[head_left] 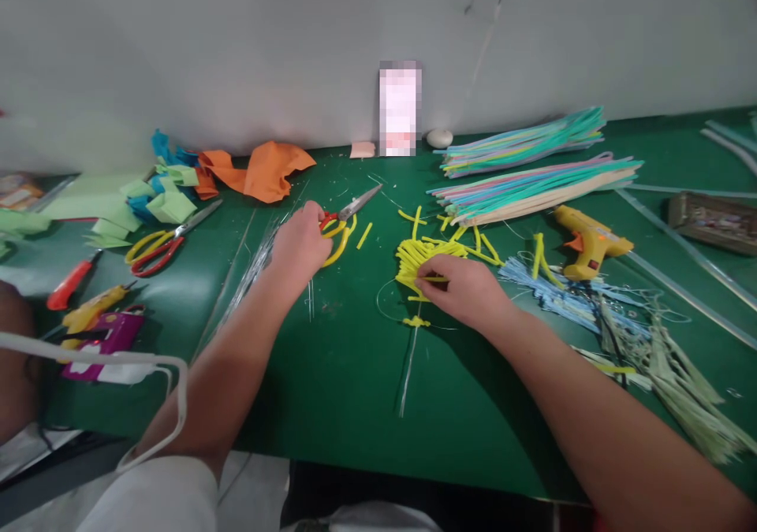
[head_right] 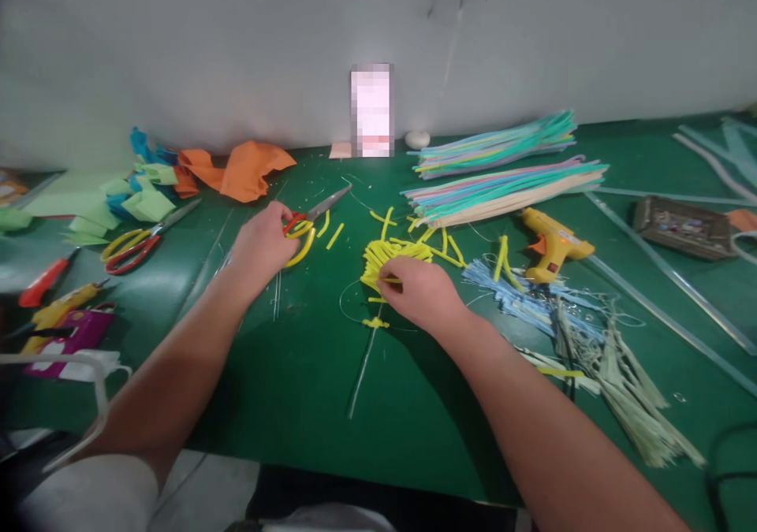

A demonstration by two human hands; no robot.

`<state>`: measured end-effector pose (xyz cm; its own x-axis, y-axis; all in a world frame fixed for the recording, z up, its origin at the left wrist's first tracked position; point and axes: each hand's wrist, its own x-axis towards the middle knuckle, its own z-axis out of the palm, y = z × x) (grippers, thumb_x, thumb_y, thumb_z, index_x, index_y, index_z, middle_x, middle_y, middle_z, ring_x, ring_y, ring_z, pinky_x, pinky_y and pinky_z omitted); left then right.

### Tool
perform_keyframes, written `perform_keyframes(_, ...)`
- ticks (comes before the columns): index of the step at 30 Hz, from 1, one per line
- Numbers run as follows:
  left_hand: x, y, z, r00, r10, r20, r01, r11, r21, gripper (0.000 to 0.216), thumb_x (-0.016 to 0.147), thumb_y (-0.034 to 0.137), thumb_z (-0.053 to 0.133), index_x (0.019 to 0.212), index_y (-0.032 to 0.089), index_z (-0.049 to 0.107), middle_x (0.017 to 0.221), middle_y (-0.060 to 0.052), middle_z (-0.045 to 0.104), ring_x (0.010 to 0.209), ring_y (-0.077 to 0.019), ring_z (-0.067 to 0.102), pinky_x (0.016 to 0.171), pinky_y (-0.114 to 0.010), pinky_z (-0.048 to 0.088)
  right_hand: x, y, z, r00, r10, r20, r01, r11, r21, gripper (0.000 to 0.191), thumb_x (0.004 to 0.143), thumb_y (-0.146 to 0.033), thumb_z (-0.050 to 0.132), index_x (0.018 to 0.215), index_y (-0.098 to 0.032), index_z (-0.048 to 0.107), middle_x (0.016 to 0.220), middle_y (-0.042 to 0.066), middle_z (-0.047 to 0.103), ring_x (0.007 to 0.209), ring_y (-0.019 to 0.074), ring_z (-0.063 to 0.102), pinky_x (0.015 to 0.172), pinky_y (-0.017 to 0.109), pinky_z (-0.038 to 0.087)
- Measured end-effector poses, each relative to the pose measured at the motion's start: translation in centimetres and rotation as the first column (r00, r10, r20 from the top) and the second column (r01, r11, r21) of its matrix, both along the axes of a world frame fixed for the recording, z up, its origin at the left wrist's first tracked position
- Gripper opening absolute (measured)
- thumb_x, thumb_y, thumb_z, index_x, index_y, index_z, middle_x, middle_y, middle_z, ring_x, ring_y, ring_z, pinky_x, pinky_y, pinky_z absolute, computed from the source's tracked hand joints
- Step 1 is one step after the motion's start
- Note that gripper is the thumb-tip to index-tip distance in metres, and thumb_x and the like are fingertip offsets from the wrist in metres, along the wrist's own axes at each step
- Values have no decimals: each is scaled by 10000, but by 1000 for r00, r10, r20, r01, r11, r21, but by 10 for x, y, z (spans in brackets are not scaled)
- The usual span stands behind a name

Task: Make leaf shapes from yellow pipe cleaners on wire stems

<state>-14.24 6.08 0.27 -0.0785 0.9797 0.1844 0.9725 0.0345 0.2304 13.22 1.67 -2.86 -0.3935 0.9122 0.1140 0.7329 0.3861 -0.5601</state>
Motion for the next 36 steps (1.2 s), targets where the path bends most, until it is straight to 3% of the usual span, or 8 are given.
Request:
perform_keyframes(5,4,-9,16,999,3,-40,-5,998,-66,327,684,144,644,979,233,535,902,-94,670,716,-243,607,618,-368,457,0,0,-1,1000,10,-5,-10,1000,3,109,823,-280,575,807,-214,661,864,39,731,759,189,666,642,285,451)
perform_keyframes(10,0,-23,20,988,8,-153,-32,987,-155,294,685,175,655,966,207,574,829,-108,662,667,-249,608,590,-372,455,0,0,-4,1000,14,-9,-13,999,37,99,819,-275,582,799,-219,662,850,34,733,736,180,656,610,273,432)
perform_keyframes(13,-4,-34,23,984,53,-167,-82,982,-170,335,694,173,646,1020,210,582,916,-130,681,722,-274,628,596,-379,458,0,1,-4,1000,13,-21,-12,999,31,98,814,-268,580,785,-221,661,819,24,728,714,171,650,594,265,421)
perform_keyframes(17,-4,-59,28,992,19,-129,-36,990,-135,402,704,178,649,1092,244,566,1009,-108,696,779,-280,650,590,-358,458,0,1,-3,999,2,-32,-2,1000,0,102,813,-275,583,778,-219,660,820,21,723,717,172,649,603,273,419)
perform_keyframes(20,1,-82,26,996,-9,-93,-5,989,-148,440,720,231,670,1142,267,553,1062,-91,702,806,-288,669,609,-364,469,0,1,-1,1000,-4,-23,3,1000,-21,112,817,-282,580,774,-218,662,824,21,719,729,178,646,622,284,419)
perform_keyframes(25,6,-109,17,998,-38,-51,18,935,-353,403,755,295,650,1149,289,564,1077,-62,719,876,-311,690,670,-394,496,0,2,2,1000,-11,6,12,999,-37,143,827,-302,573,741,-220,652,826,25,713,736,179,636,628,290,414)
perform_keyframes(36,10,-115,9,995,-75,-67,45,925,-378,437,734,214,636,1156,288,547,1237,-46,662,951,-283,684,734,-378,520,-1,2,5,999,-42,3,42,998,-49,157,852,-302,555,783,-218,669,834,32,726,713,178,639,613,289,412)
